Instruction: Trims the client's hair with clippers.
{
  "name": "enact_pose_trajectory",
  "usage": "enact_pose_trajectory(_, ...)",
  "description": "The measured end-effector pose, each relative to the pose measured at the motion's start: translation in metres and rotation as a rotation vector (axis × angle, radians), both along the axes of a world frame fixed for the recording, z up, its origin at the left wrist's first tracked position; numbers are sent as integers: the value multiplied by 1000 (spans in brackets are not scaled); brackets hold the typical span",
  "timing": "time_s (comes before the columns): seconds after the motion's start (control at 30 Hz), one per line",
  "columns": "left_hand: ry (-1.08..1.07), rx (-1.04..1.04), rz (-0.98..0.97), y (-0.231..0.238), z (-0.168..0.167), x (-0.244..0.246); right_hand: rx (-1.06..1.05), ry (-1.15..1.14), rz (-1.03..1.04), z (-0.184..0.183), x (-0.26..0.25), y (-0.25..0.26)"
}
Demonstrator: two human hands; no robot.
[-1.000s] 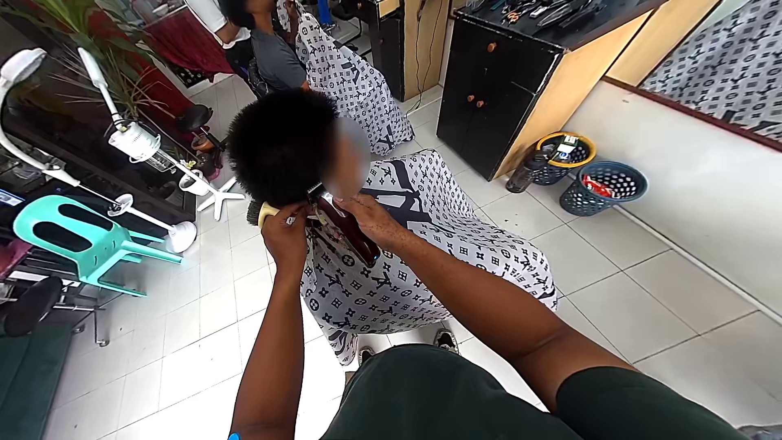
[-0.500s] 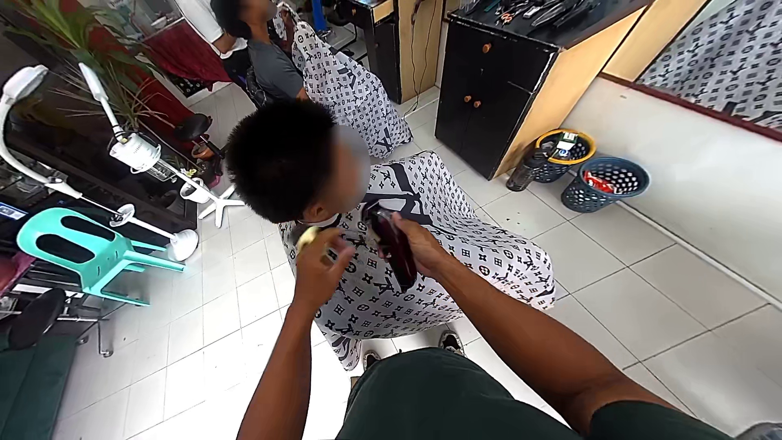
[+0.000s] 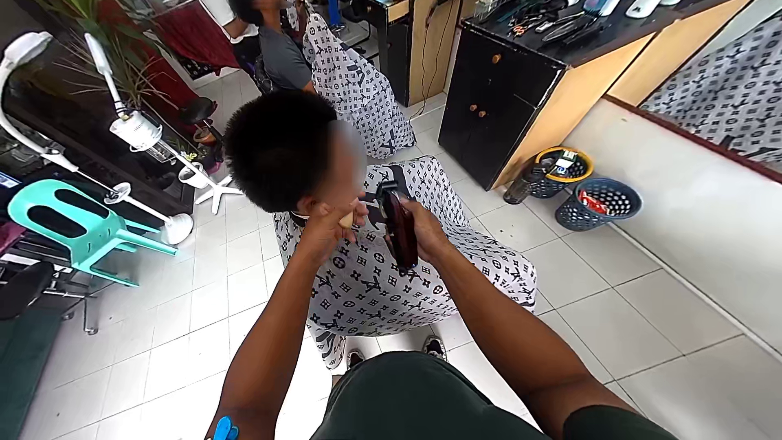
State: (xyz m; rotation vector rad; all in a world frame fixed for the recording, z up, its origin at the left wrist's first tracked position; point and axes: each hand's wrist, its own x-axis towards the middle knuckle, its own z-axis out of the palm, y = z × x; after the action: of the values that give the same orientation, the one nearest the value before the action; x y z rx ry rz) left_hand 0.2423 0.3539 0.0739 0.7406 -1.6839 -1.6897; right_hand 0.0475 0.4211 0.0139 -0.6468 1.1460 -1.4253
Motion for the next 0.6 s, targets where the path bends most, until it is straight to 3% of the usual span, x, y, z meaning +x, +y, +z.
enact_pose_trajectory(0.03,-101,-107,28,8,0,5,-54,67,37,6,0,-8)
enact_pose_trajectory(0.1,-299,-576,220,20,-9,18,-107,261,137,23,3,-22)
enact_pose_trajectory(0.17,-335,-848,478,17,-17,30,-107,400,240,41,10,-36)
enact_pose_trajectory(0.33,-153,-625,804,-17,-25,40,-92,494,327,48,30,-49)
enact_pose_trajectory(0.43,-95,-472,776,-23,-29,40,-141,477,295,47,33,-51)
enact_pose_trajectory(0.6,-85,-406,754,-24,-32,40,-153,475,305,50,31,-52)
